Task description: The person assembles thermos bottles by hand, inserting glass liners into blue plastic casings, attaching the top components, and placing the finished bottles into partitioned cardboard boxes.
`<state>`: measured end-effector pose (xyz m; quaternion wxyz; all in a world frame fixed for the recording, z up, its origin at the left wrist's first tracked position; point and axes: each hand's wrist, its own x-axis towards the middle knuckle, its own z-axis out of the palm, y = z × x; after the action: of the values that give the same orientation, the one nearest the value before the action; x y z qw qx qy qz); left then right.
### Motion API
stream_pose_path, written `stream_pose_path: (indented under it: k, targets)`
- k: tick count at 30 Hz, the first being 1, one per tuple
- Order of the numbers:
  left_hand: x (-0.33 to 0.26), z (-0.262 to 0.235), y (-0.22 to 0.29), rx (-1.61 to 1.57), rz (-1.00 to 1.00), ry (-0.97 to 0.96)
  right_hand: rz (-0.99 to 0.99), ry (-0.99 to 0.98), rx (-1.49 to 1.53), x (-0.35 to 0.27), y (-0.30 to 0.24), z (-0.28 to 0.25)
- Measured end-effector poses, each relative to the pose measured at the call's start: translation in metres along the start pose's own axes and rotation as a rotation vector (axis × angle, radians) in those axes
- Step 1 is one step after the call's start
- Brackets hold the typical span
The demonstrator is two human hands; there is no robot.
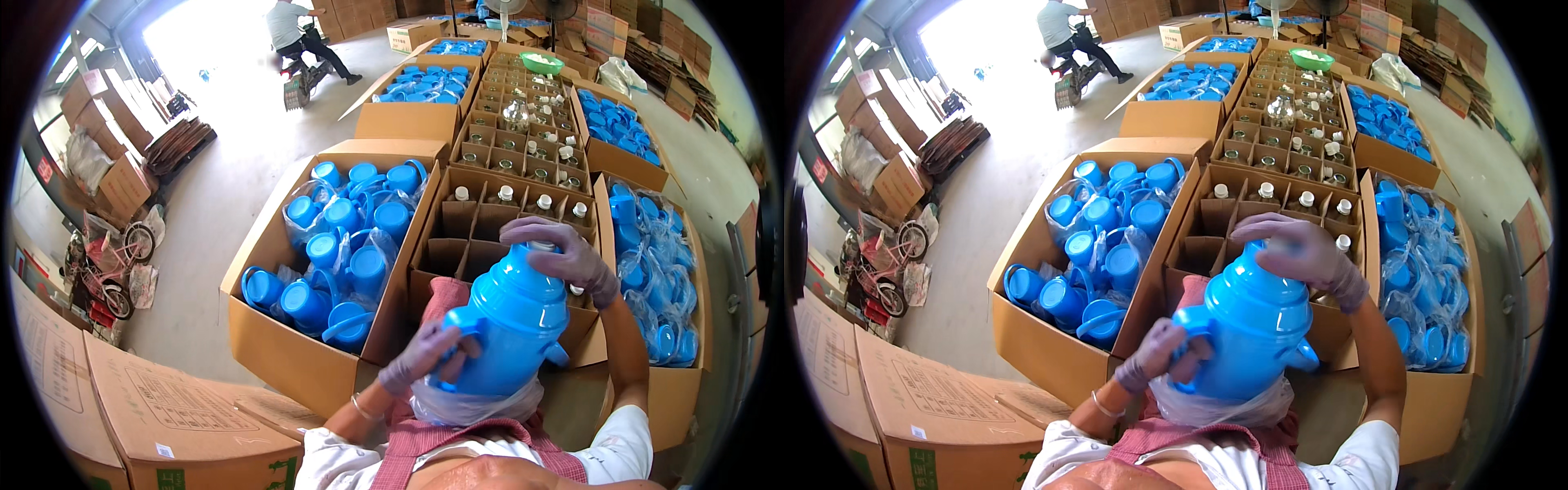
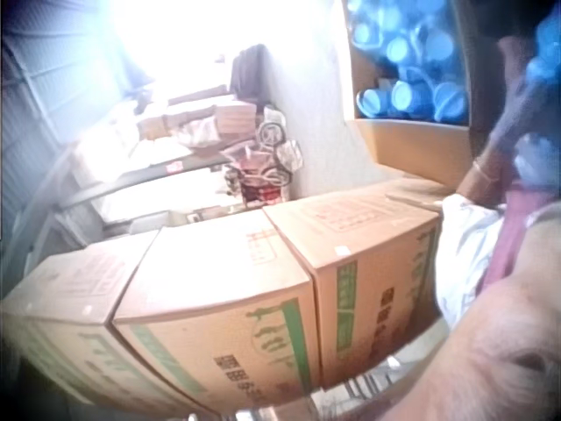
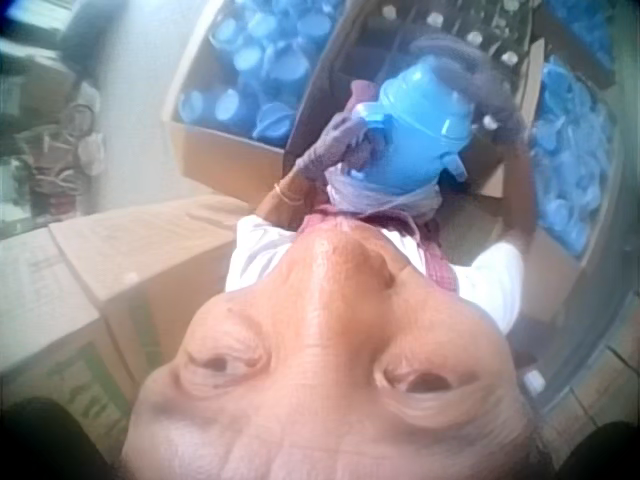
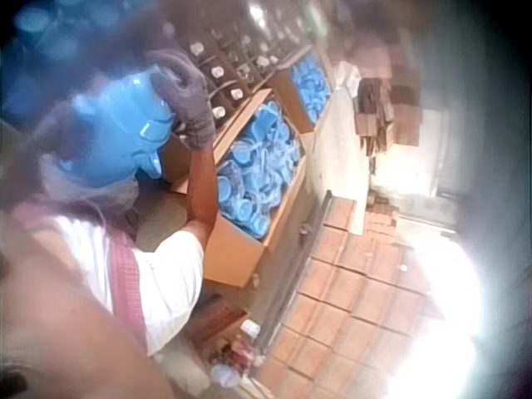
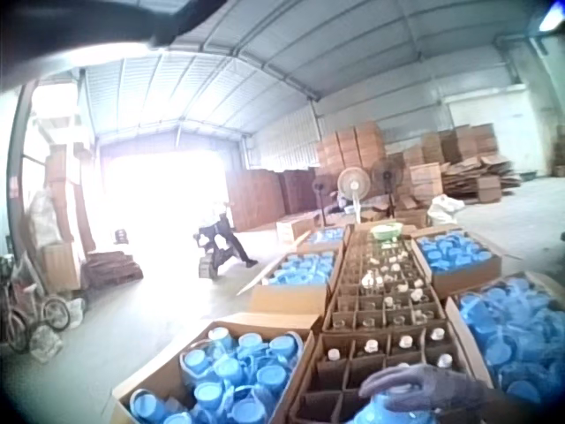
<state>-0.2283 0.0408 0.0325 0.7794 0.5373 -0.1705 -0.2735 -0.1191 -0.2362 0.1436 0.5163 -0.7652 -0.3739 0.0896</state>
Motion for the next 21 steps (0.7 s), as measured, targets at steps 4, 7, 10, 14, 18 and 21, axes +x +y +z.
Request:
stream_pose_path:
  k: [4,7,10,14,18,21]
  targets:
    - [-0.016,0.012,-0.002,0.426,0.024,-0.154,0.431,0.046,-0.517,0.004,0.010,0.009]
    - [-0.028,-0.011,0.011,0.600,0.239,-0.201,0.163,-0.035,-0.134,-0.017,0.021,-0.019]
    - [-0.036,-0.014,-0.003,1.061,0.358,-0.282,0.204,0.018,0.122,-0.027,0.037,-0.019]
    - [-0.043,-0.034,-0.009,1.231,0.349,-0.366,0.239,0.055,0.203,-0.019,0.043,-0.003]
    - [-0.018,-0.024,0.067,1.422,0.668,-0.222,0.125,0.013,0.207,-0.008,0.030,-0.005]
    - [0.005,0.004,0.079,1.627,1.109,-0.148,0.000,-0.080,0.224,0.002,0.030,-0.003]
